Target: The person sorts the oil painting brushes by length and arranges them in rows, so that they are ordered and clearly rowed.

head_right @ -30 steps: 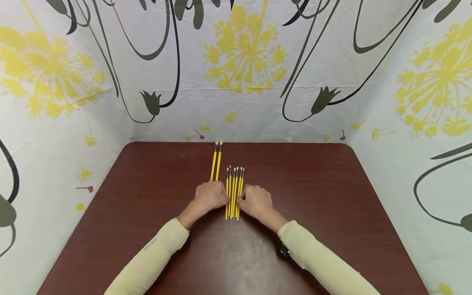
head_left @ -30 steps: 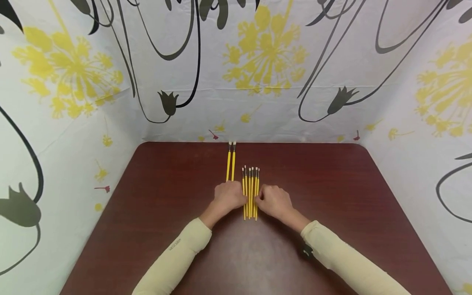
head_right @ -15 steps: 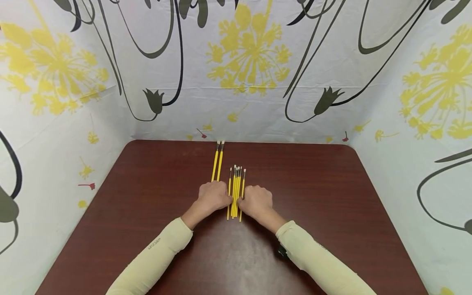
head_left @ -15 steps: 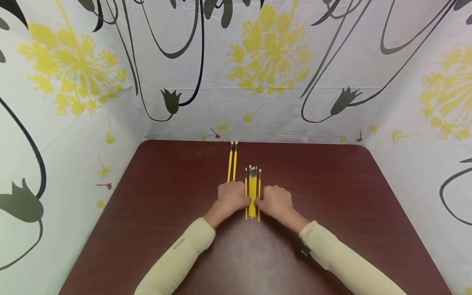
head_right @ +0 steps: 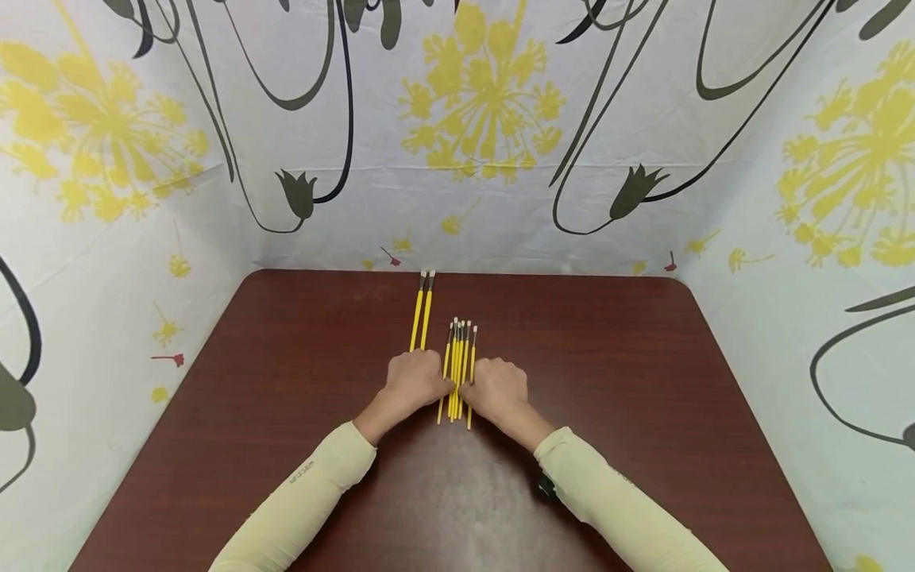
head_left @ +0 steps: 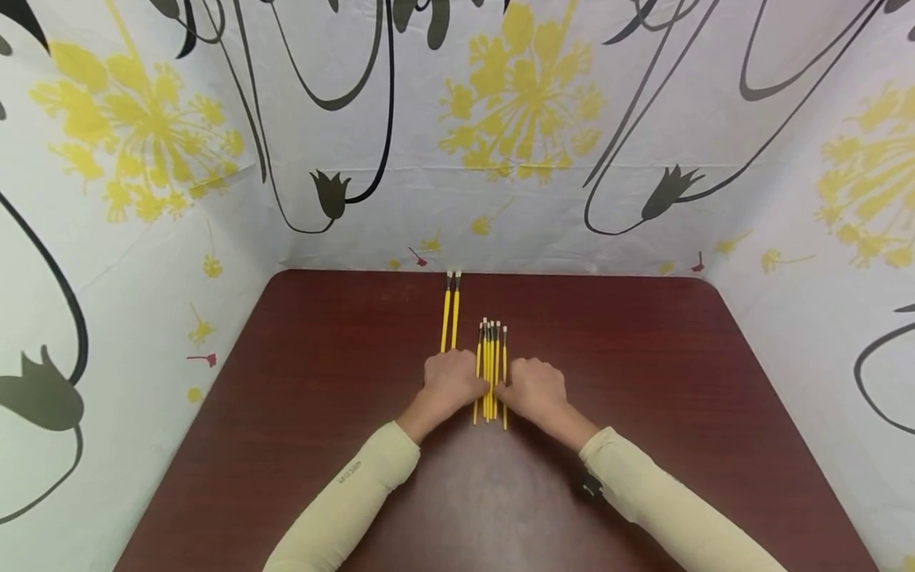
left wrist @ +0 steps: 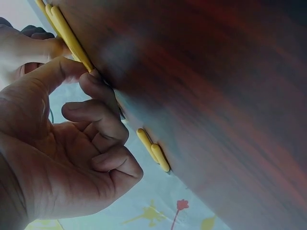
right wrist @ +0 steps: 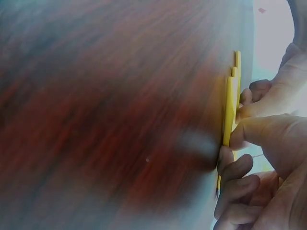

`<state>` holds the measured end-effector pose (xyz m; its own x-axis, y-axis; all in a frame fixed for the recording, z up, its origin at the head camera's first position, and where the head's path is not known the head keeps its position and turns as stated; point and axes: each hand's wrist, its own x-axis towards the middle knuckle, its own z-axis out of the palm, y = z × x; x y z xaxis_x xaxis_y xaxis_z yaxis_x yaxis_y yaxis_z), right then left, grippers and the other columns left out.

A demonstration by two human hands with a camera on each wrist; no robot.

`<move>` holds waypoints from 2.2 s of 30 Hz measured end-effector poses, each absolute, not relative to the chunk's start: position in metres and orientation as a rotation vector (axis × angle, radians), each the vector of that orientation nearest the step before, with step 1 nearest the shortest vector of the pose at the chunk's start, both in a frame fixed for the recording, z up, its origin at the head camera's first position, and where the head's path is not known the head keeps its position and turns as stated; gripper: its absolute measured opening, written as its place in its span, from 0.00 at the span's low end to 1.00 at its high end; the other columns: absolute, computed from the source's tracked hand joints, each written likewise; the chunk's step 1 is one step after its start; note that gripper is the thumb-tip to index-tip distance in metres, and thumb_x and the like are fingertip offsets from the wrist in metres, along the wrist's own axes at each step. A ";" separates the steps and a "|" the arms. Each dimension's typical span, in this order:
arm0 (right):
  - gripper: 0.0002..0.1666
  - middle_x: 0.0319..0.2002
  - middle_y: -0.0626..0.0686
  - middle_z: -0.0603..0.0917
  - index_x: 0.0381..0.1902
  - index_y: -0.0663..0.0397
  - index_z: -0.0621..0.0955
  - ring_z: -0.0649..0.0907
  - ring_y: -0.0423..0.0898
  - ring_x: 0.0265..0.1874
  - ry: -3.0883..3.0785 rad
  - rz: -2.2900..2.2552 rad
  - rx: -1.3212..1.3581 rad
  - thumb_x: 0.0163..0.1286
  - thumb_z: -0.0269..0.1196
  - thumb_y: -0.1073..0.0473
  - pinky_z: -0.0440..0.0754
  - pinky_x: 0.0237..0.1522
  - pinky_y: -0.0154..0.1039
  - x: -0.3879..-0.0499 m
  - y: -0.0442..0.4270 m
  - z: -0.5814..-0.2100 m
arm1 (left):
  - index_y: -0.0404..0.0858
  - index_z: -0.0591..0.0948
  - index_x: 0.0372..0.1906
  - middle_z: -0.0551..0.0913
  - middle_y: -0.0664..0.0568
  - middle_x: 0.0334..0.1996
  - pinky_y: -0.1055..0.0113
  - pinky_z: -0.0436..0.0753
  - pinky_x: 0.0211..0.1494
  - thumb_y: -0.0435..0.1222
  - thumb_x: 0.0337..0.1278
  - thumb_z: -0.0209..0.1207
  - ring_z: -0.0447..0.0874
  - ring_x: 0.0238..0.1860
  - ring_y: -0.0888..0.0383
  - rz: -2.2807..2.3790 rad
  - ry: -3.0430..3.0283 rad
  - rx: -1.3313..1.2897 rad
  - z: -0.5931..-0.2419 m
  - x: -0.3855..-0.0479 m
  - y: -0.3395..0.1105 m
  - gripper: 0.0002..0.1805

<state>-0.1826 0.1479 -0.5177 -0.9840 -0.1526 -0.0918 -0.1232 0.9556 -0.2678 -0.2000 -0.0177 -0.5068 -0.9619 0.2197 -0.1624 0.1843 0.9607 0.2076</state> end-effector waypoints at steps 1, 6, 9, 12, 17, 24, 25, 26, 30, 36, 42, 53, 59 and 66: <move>0.25 0.14 0.47 0.72 0.13 0.45 0.73 0.74 0.48 0.15 2.993 -0.403 -0.210 0.64 0.68 0.45 0.70 0.17 0.46 -0.183 0.148 -0.518 | 0.48 0.70 0.14 0.69 0.58 0.14 0.60 0.70 0.20 0.50 0.56 0.67 0.68 0.17 0.58 0.289 2.926 0.303 -0.507 -0.200 -0.018 0.23; 0.26 0.14 0.45 0.70 0.13 0.45 0.72 0.73 0.47 0.15 2.972 -0.444 -0.196 0.63 0.69 0.44 0.70 0.17 0.45 -0.182 0.148 -0.520 | 0.49 0.71 0.13 0.69 0.58 0.13 0.60 0.70 0.20 0.50 0.56 0.66 0.69 0.16 0.57 0.317 2.918 0.306 -0.508 -0.199 -0.020 0.23; 0.27 0.13 0.44 0.68 0.12 0.44 0.70 0.71 0.46 0.15 2.975 -0.483 -0.195 0.62 0.69 0.43 0.69 0.17 0.44 -0.181 0.149 -0.522 | 0.49 0.71 0.12 0.68 0.58 0.13 0.60 0.69 0.20 0.50 0.56 0.66 0.69 0.16 0.57 0.334 2.916 0.313 -0.508 -0.199 -0.022 0.23; 0.27 0.12 0.42 0.66 0.11 0.42 0.69 0.70 0.44 0.15 2.987 -0.516 -0.208 0.62 0.69 0.43 0.68 0.18 0.43 -0.181 0.150 -0.523 | 0.49 0.70 0.12 0.67 0.59 0.12 0.61 0.68 0.20 0.50 0.56 0.66 0.67 0.16 0.58 0.351 2.906 0.306 -0.508 -0.198 -0.024 0.23; 0.28 0.12 0.40 0.63 0.10 0.41 0.67 0.64 0.41 0.15 3.005 -0.539 -0.239 0.62 0.68 0.45 0.62 0.17 0.40 -0.181 0.154 -0.527 | 0.49 0.69 0.12 0.64 0.59 0.12 0.63 0.65 0.20 0.51 0.55 0.65 0.63 0.16 0.59 0.391 2.882 0.293 -0.505 -0.197 -0.028 0.24; 0.26 0.11 0.39 0.62 0.11 0.40 0.67 0.61 0.39 0.14 3.005 -0.624 -0.274 0.62 0.67 0.48 0.57 0.17 0.37 -0.174 0.156 -0.527 | 0.48 0.69 0.12 0.64 0.59 0.13 0.63 0.65 0.20 0.51 0.55 0.65 0.64 0.16 0.59 0.411 2.879 0.292 -0.494 -0.192 -0.034 0.24; 0.25 0.11 0.39 0.63 0.11 0.40 0.68 0.61 0.39 0.13 3.009 -0.637 -0.279 0.61 0.67 0.48 0.57 0.17 0.37 -0.173 0.155 -0.527 | 0.48 0.69 0.12 0.64 0.59 0.12 0.63 0.64 0.20 0.50 0.55 0.65 0.63 0.16 0.59 0.413 2.877 0.290 -0.493 -0.191 -0.036 0.24; 0.23 0.11 0.39 0.64 0.11 0.40 0.69 0.62 0.39 0.13 3.018 -0.646 -0.286 0.61 0.66 0.49 0.58 0.17 0.37 -0.172 0.154 -0.527 | 0.48 0.69 0.11 0.63 0.59 0.12 0.63 0.64 0.19 0.50 0.54 0.65 0.63 0.16 0.59 0.417 2.875 0.290 -0.493 -0.190 -0.038 0.24; 0.21 0.12 0.39 0.70 0.13 0.39 0.73 0.67 0.39 0.13 3.030 -0.688 -0.309 0.62 0.67 0.48 0.62 0.17 0.37 -0.168 0.147 -0.525 | 0.48 0.69 0.11 0.63 0.59 0.11 0.64 0.62 0.19 0.50 0.54 0.65 0.62 0.15 0.59 0.415 2.869 0.306 -0.491 -0.186 -0.045 0.24; 0.20 0.12 0.39 0.71 0.13 0.38 0.74 0.68 0.39 0.13 3.006 -0.722 -0.365 0.62 0.68 0.49 0.64 0.17 0.37 -0.158 0.133 -0.525 | 0.49 0.66 0.09 0.60 0.60 0.10 0.64 0.60 0.19 0.49 0.54 0.64 0.59 0.15 0.60 0.409 2.861 0.300 -0.490 -0.176 -0.057 0.25; 0.20 0.12 0.39 0.71 0.12 0.38 0.74 0.68 0.38 0.13 2.977 -0.683 -0.438 0.63 0.66 0.51 0.65 0.16 0.37 -0.144 0.119 -0.526 | 0.49 0.62 0.08 0.55 0.62 0.09 0.64 0.56 0.18 0.46 0.51 0.64 0.53 0.15 0.61 0.438 2.859 0.305 -0.489 -0.162 -0.069 0.26; 0.28 0.09 0.36 0.60 0.08 0.39 0.67 0.60 0.37 0.11 3.000 -0.621 -0.475 0.61 0.68 0.49 0.58 0.13 0.36 -0.123 0.102 -0.521 | 0.50 0.62 0.07 0.54 0.64 0.08 0.66 0.55 0.18 0.46 0.48 0.65 0.52 0.14 0.63 0.474 2.836 0.332 -0.495 -0.136 -0.092 0.26; 0.29 0.10 0.38 0.62 0.08 0.38 0.67 0.63 0.38 0.11 3.003 -0.579 -0.477 0.61 0.70 0.46 0.62 0.13 0.38 -0.119 0.093 -0.521 | 0.51 0.62 0.07 0.54 0.64 0.07 0.66 0.56 0.17 0.46 0.49 0.66 0.53 0.13 0.63 0.475 2.806 0.320 -0.495 -0.132 -0.099 0.27; 0.32 0.09 0.39 0.63 0.07 0.38 0.67 0.66 0.40 0.11 3.018 -0.542 -0.485 0.63 0.70 0.41 0.63 0.13 0.39 -0.119 0.085 -0.522 | 0.51 0.62 0.07 0.54 0.65 0.07 0.66 0.56 0.18 0.44 0.49 0.65 0.53 0.12 0.63 0.470 2.784 0.327 -0.497 -0.132 -0.102 0.26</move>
